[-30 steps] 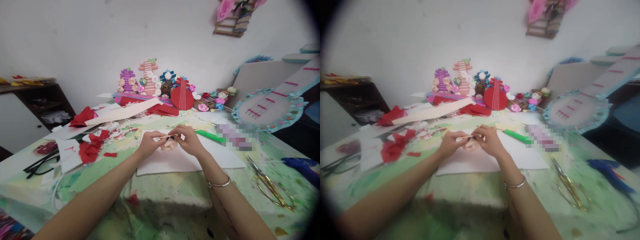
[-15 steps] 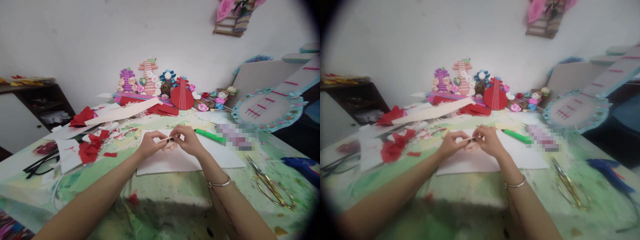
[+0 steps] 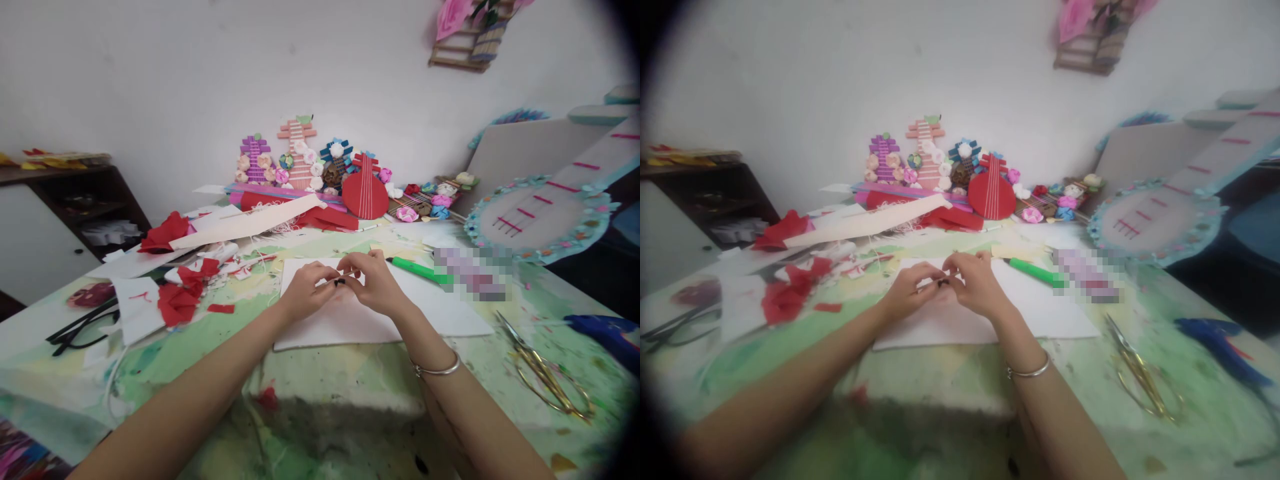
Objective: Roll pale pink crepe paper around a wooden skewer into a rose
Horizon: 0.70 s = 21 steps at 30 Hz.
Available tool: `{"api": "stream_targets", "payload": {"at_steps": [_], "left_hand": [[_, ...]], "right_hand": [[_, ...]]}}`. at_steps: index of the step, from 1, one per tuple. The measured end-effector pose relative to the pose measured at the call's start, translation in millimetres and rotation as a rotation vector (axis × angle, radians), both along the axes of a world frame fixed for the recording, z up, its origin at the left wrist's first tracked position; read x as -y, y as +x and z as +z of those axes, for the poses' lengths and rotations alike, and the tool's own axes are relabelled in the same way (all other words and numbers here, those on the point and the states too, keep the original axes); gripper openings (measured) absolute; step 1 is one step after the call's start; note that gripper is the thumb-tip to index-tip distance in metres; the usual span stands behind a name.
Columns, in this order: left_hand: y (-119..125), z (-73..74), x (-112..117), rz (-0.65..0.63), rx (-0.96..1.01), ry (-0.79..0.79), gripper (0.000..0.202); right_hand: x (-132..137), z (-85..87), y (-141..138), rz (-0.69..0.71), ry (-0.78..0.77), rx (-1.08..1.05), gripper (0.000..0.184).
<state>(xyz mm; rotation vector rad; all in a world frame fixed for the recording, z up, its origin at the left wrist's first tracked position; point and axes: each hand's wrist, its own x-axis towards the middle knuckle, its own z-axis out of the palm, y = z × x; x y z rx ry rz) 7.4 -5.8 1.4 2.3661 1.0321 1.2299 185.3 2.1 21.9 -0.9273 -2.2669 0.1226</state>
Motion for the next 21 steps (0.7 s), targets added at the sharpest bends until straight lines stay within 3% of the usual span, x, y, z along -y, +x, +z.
{"api": "stream_targets", "payload": {"at_steps": [11,21], "left_hand": [[-1.2,1.9,2.0,0.013,0.061,-0.024,0.016],[-2.5,2.8,2.5,0.043,-0.027,0.056,0.016]], "right_hand": [[2.9,1.8,-1.2,-0.018,0.044,-0.026,0.014],[4.4,1.2,-1.8,-0.011,0.044,-0.023,0.011]]}}
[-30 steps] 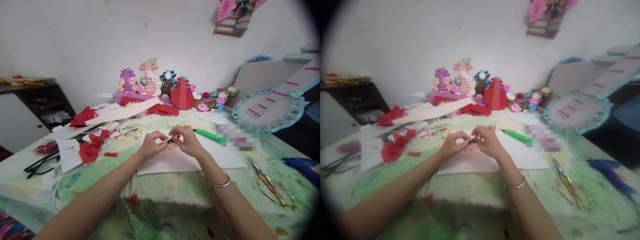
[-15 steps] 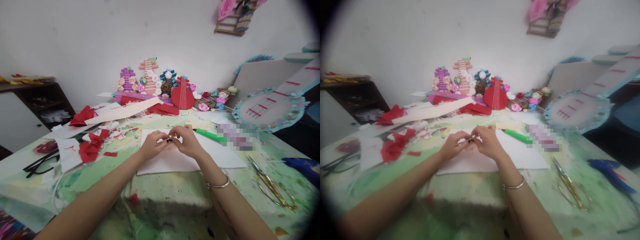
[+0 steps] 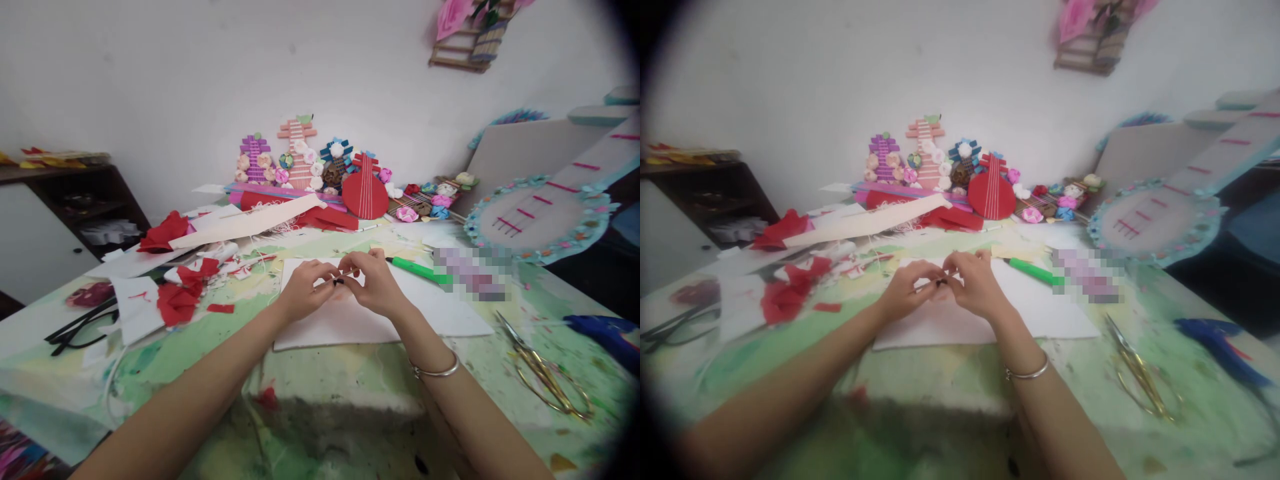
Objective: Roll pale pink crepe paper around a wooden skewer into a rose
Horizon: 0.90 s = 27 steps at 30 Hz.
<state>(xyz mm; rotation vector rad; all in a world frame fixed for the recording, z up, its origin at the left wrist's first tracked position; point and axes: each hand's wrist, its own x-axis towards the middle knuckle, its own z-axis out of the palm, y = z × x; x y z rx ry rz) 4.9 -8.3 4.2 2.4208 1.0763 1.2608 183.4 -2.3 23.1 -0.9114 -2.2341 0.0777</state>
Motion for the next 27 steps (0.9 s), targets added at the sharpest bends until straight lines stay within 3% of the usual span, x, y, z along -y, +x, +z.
{"api": "stream_targets", "payload": {"at_steps": [10,16,27], "left_hand": [[0.2,0.2,-1.4,-0.029,0.017,-0.075,0.014],[0.6,-0.5,-2.5,0.025,-0.039,-0.026,0.015],[2.8,-4.1,-2.9,0.089,-0.042,0.071,0.014]], "right_hand": [[-2.0,-1.2,0.0,-0.01,0.013,-0.014,0.011],[-2.5,-0.3,4.2,-0.106,0.051,0.057,0.007],[-2.6,0.9,3.3,-0.119,0.09,0.057,0.005]]}}
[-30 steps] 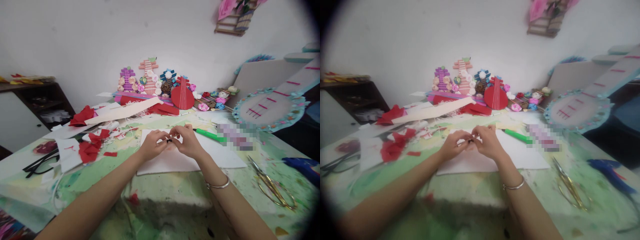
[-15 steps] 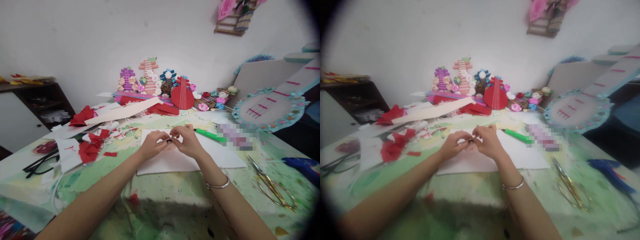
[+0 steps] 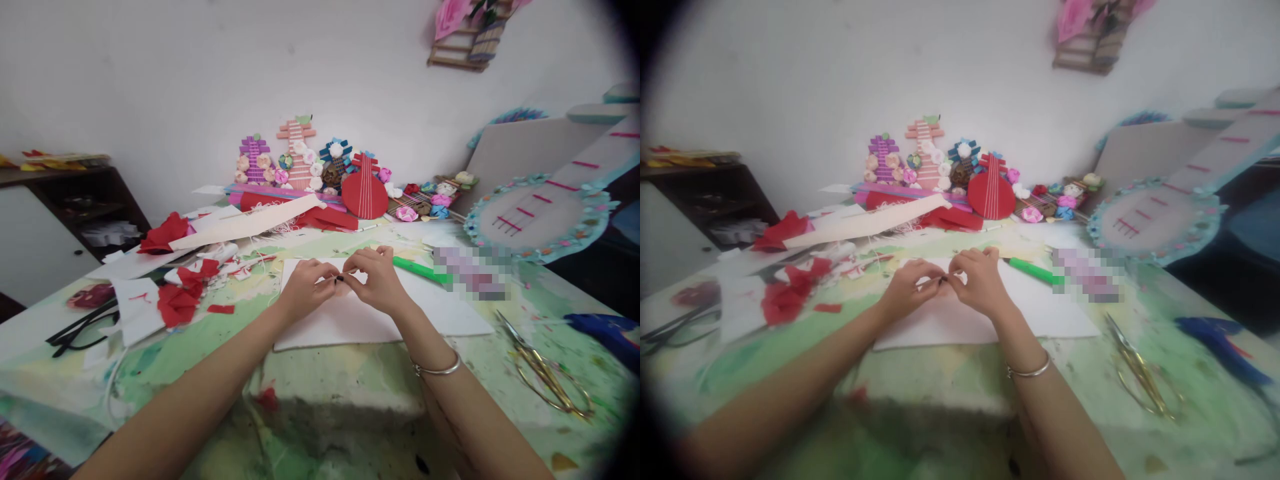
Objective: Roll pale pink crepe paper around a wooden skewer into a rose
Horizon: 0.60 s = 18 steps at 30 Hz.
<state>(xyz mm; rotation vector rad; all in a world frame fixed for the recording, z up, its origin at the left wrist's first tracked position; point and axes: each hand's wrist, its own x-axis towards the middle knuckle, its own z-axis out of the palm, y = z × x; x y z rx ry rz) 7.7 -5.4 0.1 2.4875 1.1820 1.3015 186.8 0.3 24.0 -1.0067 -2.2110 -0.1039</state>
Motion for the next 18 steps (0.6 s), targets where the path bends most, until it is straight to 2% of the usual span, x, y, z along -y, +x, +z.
{"api": "stream_targets", "payload": {"at_steps": [10,18], "left_hand": [[1.7,3.3,3.4,-0.013,0.068,0.006,0.003],[2.1,4.6,5.2,-0.006,0.066,0.006,0.005]], "right_hand": [[1.5,1.3,-0.1,0.02,0.011,-0.008,0.008],[1.7,1.0,-0.5,0.038,0.03,0.004,0.004]]}}
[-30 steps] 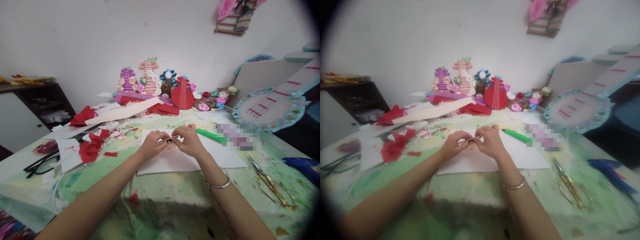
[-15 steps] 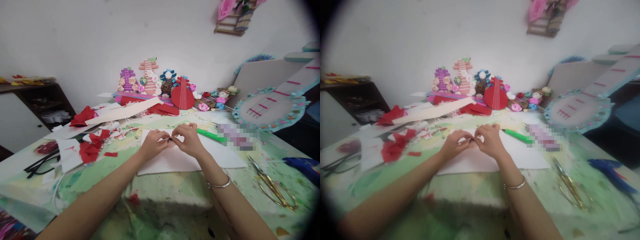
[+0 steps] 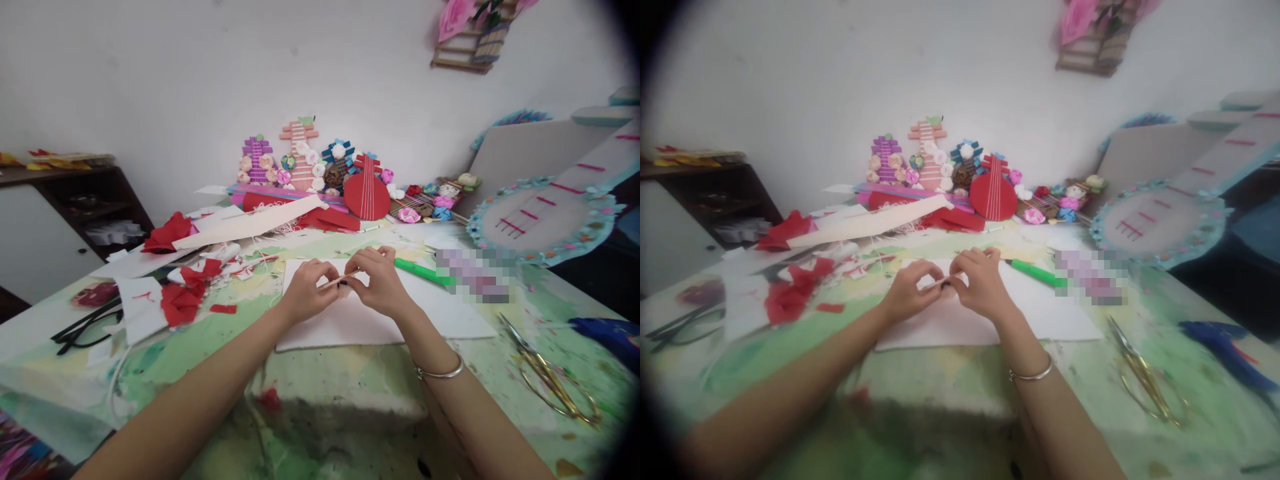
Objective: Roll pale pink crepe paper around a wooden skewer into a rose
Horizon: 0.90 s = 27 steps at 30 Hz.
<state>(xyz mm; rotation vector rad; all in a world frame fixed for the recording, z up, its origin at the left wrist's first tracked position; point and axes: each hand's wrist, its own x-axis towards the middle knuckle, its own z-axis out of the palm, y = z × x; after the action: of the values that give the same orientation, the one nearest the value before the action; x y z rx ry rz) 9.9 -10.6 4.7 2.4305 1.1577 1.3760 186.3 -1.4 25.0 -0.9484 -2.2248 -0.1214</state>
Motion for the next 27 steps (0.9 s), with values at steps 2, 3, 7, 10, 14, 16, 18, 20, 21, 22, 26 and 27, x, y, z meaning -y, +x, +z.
{"api": "stream_targets", "payload": {"at_steps": [2,3,7,10,14,16,18,20,21,22,26,27], "left_hand": [[-0.1,0.3,0.7,-0.026,0.006,0.007,0.004],[-0.2,0.4,1.0,-0.037,0.01,0.011,0.004],[-0.8,0.2,1.2,-0.035,0.017,0.037,0.003],[-1.4,-1.6,-0.4,-0.002,-0.012,0.08,0.004],[-2.3,-6.4,-3.6,0.069,-0.097,0.197,0.01],[-2.4,-8.9,-4.6,0.1,-0.135,0.252,0.013],[-2.3,-10.6,-4.8,0.126,-0.165,0.285,0.015],[-1.9,-11.2,-4.1,0.145,-0.187,0.297,0.016],[-1.7,-11.1,-3.6,0.151,-0.194,0.301,0.017],[-1.6,-11.0,-3.1,0.154,-0.198,0.306,0.017],[-1.3,-10.4,-2.1,0.155,-0.193,0.318,0.017],[-1.4,-10.3,-2.2,0.151,-0.183,0.309,0.017]], "right_hand": [[0.2,0.1,0.1,0.0,0.007,0.007,0.004],[0.4,0.0,0.2,-0.002,0.011,0.011,0.004],[0.5,-0.1,0.6,-0.018,0.028,0.031,0.004],[0.5,-0.2,0.2,-0.026,0.047,0.033,0.004],[0.6,-0.5,-0.8,-0.04,0.07,0.027,0.008],[0.8,-0.6,-1.2,-0.045,0.077,0.027,0.009],[1.1,-0.5,-1.4,-0.048,0.084,0.026,0.009],[1.5,-0.4,-1.5,-0.051,0.085,0.026,0.008],[1.7,-0.3,-1.6,-0.051,0.084,0.026,0.007],[1.8,-0.3,-1.7,-0.051,0.082,0.028,0.006],[2.0,-1.0,-2.3,-0.051,0.079,0.043,0.006],[1.9,-1.3,-2.3,-0.054,0.081,0.049,0.007]]}}
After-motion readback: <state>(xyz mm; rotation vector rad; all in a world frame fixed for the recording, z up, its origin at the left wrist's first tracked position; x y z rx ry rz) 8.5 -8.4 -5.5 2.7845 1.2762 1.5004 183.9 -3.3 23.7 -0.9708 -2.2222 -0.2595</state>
